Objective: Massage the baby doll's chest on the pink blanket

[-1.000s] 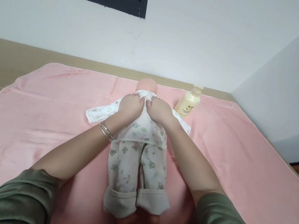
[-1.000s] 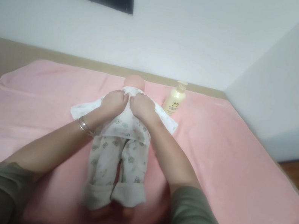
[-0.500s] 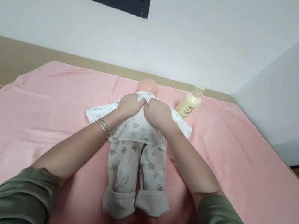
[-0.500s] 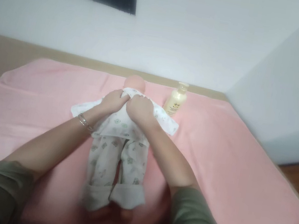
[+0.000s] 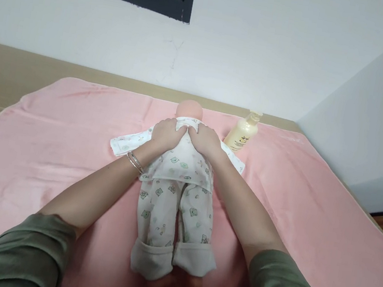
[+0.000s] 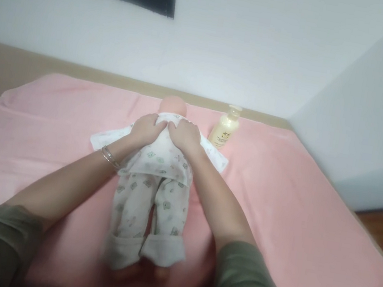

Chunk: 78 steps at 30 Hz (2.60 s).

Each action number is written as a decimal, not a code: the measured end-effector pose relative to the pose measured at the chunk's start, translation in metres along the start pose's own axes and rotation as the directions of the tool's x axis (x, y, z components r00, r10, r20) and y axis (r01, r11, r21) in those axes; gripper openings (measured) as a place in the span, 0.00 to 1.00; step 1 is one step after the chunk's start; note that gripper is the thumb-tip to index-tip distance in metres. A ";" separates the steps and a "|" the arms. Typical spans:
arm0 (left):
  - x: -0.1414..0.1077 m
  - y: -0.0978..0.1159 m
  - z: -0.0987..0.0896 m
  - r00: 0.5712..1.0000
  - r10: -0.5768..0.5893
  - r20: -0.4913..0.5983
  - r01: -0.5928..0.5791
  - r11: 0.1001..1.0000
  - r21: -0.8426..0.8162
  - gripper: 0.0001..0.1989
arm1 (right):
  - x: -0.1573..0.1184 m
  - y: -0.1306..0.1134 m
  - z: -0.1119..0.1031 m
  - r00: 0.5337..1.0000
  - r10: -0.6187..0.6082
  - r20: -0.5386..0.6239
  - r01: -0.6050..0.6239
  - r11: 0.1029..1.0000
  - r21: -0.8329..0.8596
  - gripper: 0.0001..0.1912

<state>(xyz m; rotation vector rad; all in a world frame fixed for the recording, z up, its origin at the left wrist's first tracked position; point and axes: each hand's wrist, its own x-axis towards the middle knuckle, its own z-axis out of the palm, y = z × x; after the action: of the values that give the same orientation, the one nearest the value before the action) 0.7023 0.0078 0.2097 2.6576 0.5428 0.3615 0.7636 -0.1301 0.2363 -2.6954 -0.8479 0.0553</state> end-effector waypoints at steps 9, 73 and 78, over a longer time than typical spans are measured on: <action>-0.001 0.000 0.000 1.000 -0.004 0.005 0.004 1.000 -0.019 0.26 | -0.002 -0.001 -0.005 0.999 -0.004 0.046 0.006 0.999 -0.037 0.31; -0.010 0.012 -0.011 0.996 0.074 0.052 -0.078 0.994 0.079 0.25 | -0.003 0.006 -0.010 0.997 -0.022 0.068 0.023 1.000 -0.015 0.33; 0.000 0.002 -0.011 0.996 0.001 0.089 0.001 1.000 -0.028 0.27 | -0.008 -0.007 -0.006 0.996 -0.090 0.005 0.090 0.987 -0.130 0.28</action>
<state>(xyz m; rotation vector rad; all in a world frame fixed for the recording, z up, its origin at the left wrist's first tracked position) 0.6999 0.0097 0.2200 2.6320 0.5061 0.2477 0.7539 -0.1314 0.2433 -2.7723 -1.0045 -0.0216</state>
